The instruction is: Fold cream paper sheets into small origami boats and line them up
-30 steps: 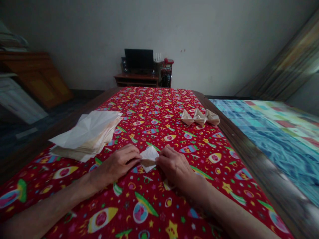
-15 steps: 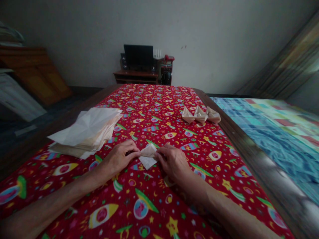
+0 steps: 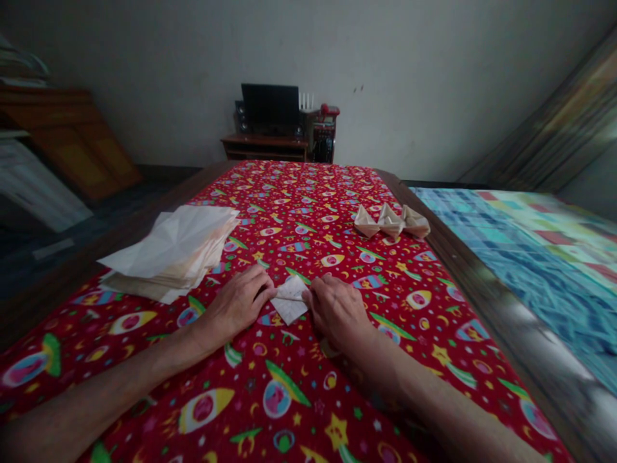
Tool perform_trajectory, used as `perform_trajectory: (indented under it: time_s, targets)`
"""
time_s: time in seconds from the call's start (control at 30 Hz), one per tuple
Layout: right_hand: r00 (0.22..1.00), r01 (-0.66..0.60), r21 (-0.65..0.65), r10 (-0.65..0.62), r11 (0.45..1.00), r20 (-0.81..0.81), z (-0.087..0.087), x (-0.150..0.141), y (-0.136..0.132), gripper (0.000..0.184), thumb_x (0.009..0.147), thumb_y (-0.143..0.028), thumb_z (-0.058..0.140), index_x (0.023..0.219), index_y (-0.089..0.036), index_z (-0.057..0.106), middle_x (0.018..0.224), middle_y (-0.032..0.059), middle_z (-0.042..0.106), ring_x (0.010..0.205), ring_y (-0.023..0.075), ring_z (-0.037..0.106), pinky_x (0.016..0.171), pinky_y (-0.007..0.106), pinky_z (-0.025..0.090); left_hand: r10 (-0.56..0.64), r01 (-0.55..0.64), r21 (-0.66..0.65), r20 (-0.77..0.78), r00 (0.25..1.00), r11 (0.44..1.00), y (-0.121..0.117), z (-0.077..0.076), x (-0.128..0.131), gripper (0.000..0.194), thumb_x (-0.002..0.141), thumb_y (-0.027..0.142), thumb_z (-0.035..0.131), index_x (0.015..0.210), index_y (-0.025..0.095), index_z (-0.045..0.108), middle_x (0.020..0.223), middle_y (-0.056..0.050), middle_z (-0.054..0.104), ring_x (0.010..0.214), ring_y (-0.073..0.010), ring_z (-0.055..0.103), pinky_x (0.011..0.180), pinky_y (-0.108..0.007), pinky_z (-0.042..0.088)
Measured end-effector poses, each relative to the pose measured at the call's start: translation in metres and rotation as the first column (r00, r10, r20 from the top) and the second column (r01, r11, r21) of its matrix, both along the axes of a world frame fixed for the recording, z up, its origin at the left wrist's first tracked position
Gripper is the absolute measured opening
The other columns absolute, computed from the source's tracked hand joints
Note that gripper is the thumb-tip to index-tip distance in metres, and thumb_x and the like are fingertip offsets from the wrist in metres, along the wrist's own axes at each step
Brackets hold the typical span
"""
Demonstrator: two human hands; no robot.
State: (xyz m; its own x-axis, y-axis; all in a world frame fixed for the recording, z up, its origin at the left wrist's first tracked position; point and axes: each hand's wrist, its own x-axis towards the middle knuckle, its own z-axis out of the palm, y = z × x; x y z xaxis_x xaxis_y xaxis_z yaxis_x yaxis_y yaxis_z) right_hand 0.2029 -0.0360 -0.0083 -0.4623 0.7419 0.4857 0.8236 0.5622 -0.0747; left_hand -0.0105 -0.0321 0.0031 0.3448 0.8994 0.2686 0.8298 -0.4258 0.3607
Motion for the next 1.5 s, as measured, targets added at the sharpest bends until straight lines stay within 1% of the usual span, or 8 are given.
perform_trajectory:
  time_s: [0.2, 0.27, 0.4, 0.6, 0.87, 1.0, 1.17, 1.5]
  targets:
    - [0.997, -0.041, 0.131, 0.05, 0.99, -0.063, -0.02, 0.013, -0.003, 0.02, 0.092, -0.032, 0.046, 0.103, -0.02, 0.058, 0.099, 0.0094, 0.064, 0.093, 0.021, 0.06, 0.079, 0.031, 0.046, 0.0, 0.001, 0.031, -0.012, 1.0, 1.0, 0.0, -0.001, -0.001, 0.01, 0.087, 0.023, 0.054, 0.079, 0.017, 0.055, 0.085, -0.001, 0.055, 0.079, -0.0168, 0.055, 0.073, -0.03, 0.044]
    - [0.994, -0.085, 0.154, 0.095, 0.985, -0.062, -0.026, 0.018, -0.004, 0.023, 0.092, -0.031, 0.047, 0.112, -0.022, 0.053, 0.106, 0.0091, 0.062, 0.101, 0.022, 0.058, 0.084, 0.033, 0.046, -0.016, 0.015, 0.074, 0.011, 1.0, 0.997, 0.0, -0.002, -0.001, 0.007, 0.087, 0.023, 0.054, 0.092, 0.017, 0.056, 0.092, -0.003, 0.056, 0.084, -0.0175, 0.055, 0.076, -0.031, 0.046]
    - [0.991, -0.104, 0.234, 0.122, 0.967, -0.061, -0.031, 0.023, -0.005, 0.033, 0.092, -0.029, 0.047, 0.123, -0.021, 0.044, 0.115, 0.0111, 0.059, 0.111, 0.0227, 0.054, 0.09, 0.036, 0.046, -0.163, 0.176, 0.232, -0.074, 0.984, 0.957, -0.002, -0.001, 0.0, 0.03, 0.093, 0.025, 0.047, 0.123, 0.026, 0.05, 0.113, -0.004, 0.053, 0.1, -0.0187, 0.05, 0.087, -0.034, 0.044]
    - [0.982, -0.188, 0.14, 0.187, 0.972, 0.02, -0.031, 0.032, -0.003, 0.037, 0.092, -0.025, 0.045, 0.128, -0.021, 0.039, 0.119, 0.011, 0.058, 0.116, 0.023, 0.051, 0.092, 0.038, 0.045, -0.283, 0.369, 0.24, -0.328, 0.901, 0.898, -0.005, 0.007, -0.001, 0.027, 0.093, 0.023, 0.047, 0.118, 0.028, 0.056, 0.124, 0.001, 0.053, 0.116, -0.0224, 0.04, 0.097, -0.04, 0.038]
    - [0.99, -0.078, -0.063, 0.085, 0.995, 0.116, 0.007, 0.011, -0.005, 0.023, 0.09, -0.018, 0.044, 0.108, -0.02, 0.058, 0.104, 0.0121, 0.063, 0.095, 0.0238, 0.058, 0.077, 0.037, 0.051, -0.375, 0.43, 0.175, -0.274, 0.886, 0.886, -0.003, 0.0, -0.006, 0.045, 0.089, 0.006, 0.042, 0.13, 0.024, 0.047, 0.138, 0.002, 0.047, 0.13, -0.0221, 0.03, 0.106, -0.04, 0.035]
    - [0.928, -0.306, -0.132, 0.326, 0.943, 0.178, 0.021, -0.001, -0.01, 0.047, 0.083, -0.007, 0.044, 0.129, -0.014, 0.049, 0.136, 0.0152, 0.048, 0.125, 0.0264, 0.044, 0.097, 0.045, 0.044, -0.377, 0.416, 0.124, -0.255, 0.891, 0.901, -0.007, -0.001, -0.008, 0.056, 0.082, 0.001, 0.042, 0.134, 0.022, 0.042, 0.14, 0.0, 0.046, 0.137, -0.0234, 0.022, 0.11, -0.046, 0.029]
    - [0.904, -0.341, -0.252, 0.389, 0.906, 0.177, 0.017, 0.007, -0.011, 0.063, 0.074, -0.005, 0.044, 0.137, -0.01, 0.041, 0.142, 0.0147, 0.041, 0.132, 0.023, 0.036, 0.108, 0.044, 0.034, -0.359, 0.395, 0.062, -0.308, 0.881, 0.917, -0.013, 0.005, -0.014, 0.069, 0.074, -0.003, 0.038, 0.138, 0.022, 0.037, 0.146, 0.001, 0.038, 0.139, -0.0212, 0.021, 0.111, -0.046, 0.026]
    - [0.913, -0.333, -0.206, 0.369, 0.92, 0.173, 0.013, 0.014, -0.017, 0.067, 0.069, 0.001, 0.04, 0.135, -0.008, 0.043, 0.14, 0.0151, 0.043, 0.131, 0.0226, 0.038, 0.107, 0.04, 0.037, -0.285, 0.343, 0.097, -0.374, 0.883, 0.934, -0.019, 0.009, -0.025, 0.062, 0.076, -0.001, 0.039, 0.133, 0.023, 0.045, 0.144, 0.001, 0.041, 0.138, -0.0202, 0.026, 0.11, -0.043, 0.027]
